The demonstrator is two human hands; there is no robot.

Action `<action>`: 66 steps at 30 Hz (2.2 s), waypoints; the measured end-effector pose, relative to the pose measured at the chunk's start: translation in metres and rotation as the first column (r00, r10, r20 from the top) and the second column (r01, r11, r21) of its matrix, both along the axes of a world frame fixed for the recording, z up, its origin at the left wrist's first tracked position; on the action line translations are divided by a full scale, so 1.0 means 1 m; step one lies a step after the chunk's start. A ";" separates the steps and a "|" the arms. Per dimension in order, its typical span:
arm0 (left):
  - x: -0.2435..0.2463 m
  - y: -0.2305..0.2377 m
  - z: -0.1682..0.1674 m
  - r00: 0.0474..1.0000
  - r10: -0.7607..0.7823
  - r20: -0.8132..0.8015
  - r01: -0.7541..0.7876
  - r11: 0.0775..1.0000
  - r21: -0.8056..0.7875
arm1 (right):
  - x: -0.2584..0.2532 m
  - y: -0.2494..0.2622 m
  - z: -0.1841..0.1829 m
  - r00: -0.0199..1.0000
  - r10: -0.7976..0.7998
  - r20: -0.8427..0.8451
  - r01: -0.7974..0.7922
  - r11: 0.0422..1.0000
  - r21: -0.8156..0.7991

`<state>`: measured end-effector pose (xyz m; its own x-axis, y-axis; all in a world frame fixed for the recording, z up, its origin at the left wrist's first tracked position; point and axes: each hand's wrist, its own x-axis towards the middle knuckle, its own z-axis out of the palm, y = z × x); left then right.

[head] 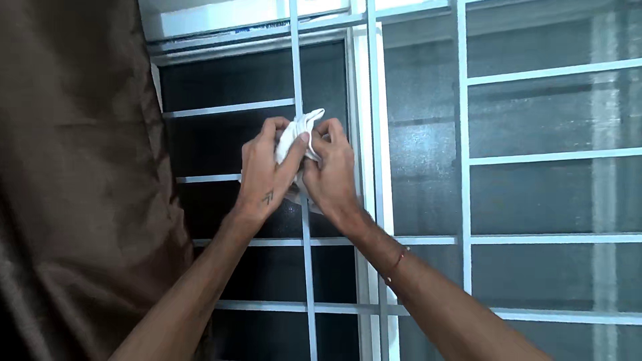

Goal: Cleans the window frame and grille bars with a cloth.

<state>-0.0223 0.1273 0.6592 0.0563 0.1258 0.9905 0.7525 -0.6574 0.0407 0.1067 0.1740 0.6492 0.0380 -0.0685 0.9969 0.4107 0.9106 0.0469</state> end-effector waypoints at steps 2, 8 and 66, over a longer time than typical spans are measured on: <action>-0.013 -0.003 -0.027 0.994 0.009 -0.106 -0.009 1.000 -0.004 | 0.004 0.002 -0.013 0.998 -0.029 0.057 0.027 0.999 0.024; -0.030 0.006 -0.053 0.968 0.220 -0.119 -0.193 0.960 0.203 | 0.004 -0.006 -0.025 0.980 -0.163 0.117 0.166 0.986 -0.013; 0.018 0.018 -0.023 0.831 0.469 -0.299 -0.396 0.877 0.272 | -0.014 0.036 -0.019 0.865 0.408 -0.291 -0.484 0.831 -0.274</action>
<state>-0.0046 0.1452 0.6362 0.3834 0.0300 0.9231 0.9017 -0.2282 -0.3672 0.0924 0.2103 0.6306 0.1954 0.3358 0.9214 -0.0794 0.9419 -0.3264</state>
